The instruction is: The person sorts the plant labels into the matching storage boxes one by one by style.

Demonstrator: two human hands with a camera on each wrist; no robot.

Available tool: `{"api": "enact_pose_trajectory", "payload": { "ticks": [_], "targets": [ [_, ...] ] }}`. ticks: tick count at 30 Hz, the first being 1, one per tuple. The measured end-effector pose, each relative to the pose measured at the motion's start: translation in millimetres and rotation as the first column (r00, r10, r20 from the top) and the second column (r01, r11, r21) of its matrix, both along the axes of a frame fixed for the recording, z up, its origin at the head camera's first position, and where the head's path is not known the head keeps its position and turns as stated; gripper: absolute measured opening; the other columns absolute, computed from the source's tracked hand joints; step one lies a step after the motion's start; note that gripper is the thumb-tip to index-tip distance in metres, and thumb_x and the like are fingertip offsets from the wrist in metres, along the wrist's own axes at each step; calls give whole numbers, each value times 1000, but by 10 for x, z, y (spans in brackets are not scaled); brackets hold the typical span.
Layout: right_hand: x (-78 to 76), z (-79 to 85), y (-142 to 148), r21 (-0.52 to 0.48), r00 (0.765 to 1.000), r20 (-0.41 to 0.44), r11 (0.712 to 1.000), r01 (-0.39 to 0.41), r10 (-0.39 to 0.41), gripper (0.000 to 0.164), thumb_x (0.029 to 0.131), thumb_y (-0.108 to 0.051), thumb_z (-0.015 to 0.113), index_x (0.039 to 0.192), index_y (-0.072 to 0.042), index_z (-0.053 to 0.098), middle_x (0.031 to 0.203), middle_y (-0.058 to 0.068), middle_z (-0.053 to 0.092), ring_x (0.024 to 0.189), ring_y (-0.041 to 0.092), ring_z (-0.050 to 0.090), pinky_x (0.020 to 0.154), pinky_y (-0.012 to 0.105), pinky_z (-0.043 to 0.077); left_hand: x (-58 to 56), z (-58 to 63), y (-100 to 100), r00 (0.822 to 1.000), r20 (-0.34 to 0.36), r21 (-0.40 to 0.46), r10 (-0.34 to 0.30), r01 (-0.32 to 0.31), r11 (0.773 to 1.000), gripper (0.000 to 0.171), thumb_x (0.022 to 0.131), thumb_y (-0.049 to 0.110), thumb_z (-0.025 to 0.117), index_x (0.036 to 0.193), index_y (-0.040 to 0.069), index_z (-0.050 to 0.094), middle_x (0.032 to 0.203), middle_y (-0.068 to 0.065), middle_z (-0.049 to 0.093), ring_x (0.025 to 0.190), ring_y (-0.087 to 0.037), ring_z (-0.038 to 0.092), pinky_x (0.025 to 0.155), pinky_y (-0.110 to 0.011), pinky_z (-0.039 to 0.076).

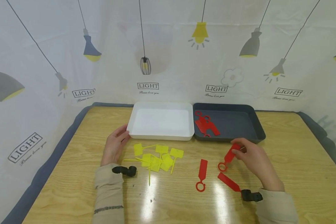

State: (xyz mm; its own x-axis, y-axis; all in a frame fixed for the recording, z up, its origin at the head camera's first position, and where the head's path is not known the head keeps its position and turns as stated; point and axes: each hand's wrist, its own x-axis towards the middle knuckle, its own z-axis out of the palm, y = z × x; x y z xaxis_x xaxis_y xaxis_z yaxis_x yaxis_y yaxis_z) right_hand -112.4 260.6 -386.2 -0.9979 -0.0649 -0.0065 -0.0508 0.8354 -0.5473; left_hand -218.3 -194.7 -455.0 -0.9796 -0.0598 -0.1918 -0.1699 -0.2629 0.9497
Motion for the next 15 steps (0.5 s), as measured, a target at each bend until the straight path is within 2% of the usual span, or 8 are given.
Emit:
{"api": "enact_pose_trajectory", "payload": {
  "ticks": [7, 15],
  "targets": [
    [7, -3, -10, -27, 999, 2, 999, 32, -32, 28, 83, -20, 64, 107, -10, 53, 86, 3, 60, 71, 18, 58, 58, 29, 45, 5, 11, 5, 1000, 6, 6, 0, 0, 1000, 45, 87, 14, 58, 129, 9, 46, 132, -9, 42, 117, -17, 44, 95, -28, 39],
    [5, -14, -27, -53, 999, 4, 997, 52, -52, 22, 83, -20, 64, 98, -10, 51, 82, 1, 62, 69, 14, 61, 60, 31, 48, 1, 8, 8, 1000, 8, -12, -2, 2, 1000, 43, 89, 12, 56, 130, 9, 45, 133, -8, 41, 117, -17, 43, 95, -27, 39]
  ]
}}
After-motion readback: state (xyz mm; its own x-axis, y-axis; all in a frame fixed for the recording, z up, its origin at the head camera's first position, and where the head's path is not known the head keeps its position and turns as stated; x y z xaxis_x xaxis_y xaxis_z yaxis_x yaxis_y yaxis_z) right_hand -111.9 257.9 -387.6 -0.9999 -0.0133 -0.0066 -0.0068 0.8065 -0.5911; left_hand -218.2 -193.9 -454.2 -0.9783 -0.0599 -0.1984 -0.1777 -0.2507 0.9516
